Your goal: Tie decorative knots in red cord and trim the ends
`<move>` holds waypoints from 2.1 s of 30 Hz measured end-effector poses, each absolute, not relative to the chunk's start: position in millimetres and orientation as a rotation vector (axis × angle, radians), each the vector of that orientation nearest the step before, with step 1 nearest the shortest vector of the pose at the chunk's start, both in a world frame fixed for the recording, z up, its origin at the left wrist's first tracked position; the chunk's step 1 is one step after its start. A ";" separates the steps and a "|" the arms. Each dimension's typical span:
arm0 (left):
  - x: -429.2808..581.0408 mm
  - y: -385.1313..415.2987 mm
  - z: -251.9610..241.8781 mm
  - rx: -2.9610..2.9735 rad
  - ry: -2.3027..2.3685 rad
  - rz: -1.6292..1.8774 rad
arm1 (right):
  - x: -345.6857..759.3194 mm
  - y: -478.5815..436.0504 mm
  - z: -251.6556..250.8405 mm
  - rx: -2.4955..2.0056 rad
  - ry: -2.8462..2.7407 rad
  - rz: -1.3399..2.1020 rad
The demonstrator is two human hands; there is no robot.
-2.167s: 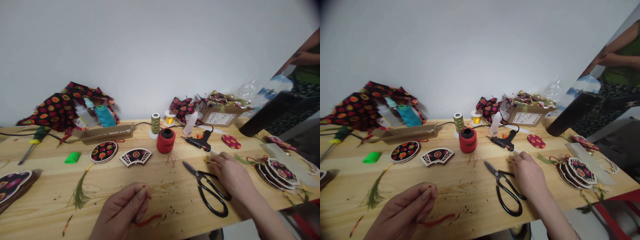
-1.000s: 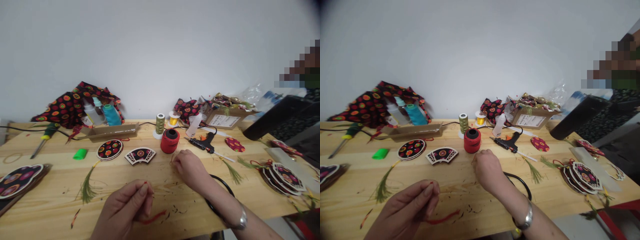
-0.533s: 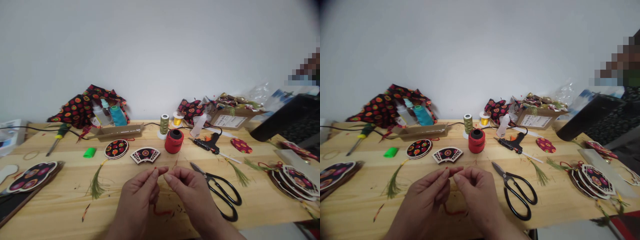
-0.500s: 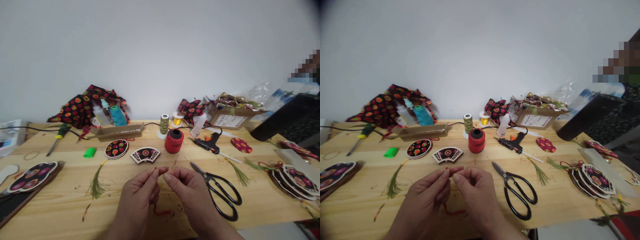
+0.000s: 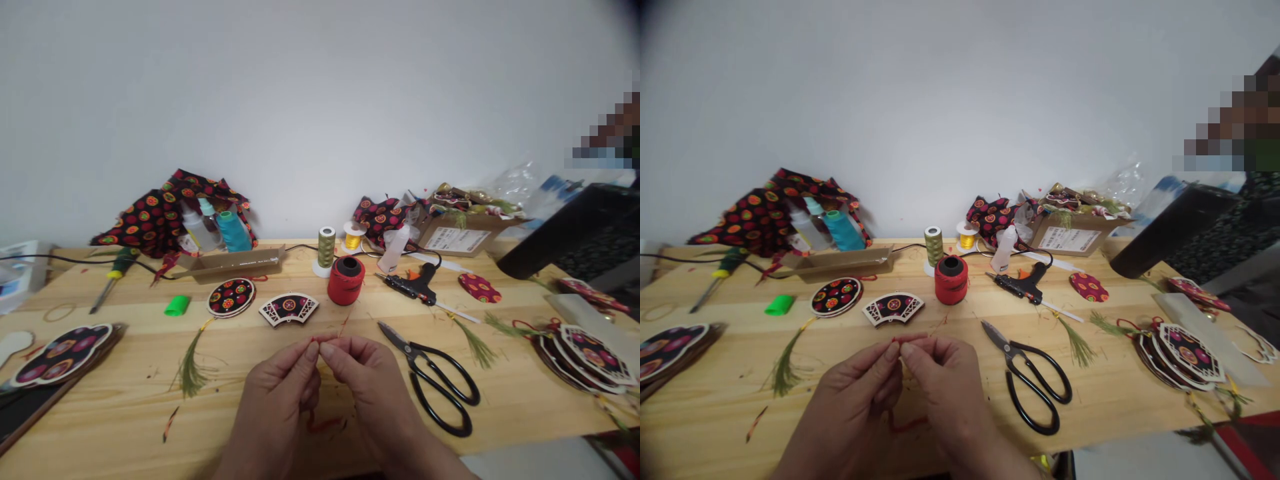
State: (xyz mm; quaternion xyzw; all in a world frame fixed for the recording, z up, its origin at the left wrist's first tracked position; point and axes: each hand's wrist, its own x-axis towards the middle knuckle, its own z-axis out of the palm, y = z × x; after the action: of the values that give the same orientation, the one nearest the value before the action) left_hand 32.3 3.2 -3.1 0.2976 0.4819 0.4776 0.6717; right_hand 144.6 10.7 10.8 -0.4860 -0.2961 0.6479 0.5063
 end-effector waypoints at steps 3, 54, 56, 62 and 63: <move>32.9 2.6 -5.3 0.642 1.076 1.089 | 144.8 11.4 10.4 -1.171 -0.680 1.577; 27.3 26.9 11.6 0.726 0.859 0.836 | 186.7 49.3 24.6 -1.005 -1.813 0.940; 27.8 27.5 12.6 0.737 0.859 0.856 | 186.6 50.3 25.9 -1.021 -1.812 0.920; 29.7 31.2 11.9 0.827 0.934 0.869 | 190.1 56.1 34.4 -1.053 -1.778 0.853; 30.0 32.2 11.3 0.838 0.947 0.874 | 190.8 57.5 36.0 -1.060 -1.768 0.841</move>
State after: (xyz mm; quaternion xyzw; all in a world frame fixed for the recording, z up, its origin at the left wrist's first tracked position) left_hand 30.0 32.2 11.3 0.3789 0.4281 0.3953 0.7189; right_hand 190.8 57.5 36.0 -0.4271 -0.7125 0.3390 0.4416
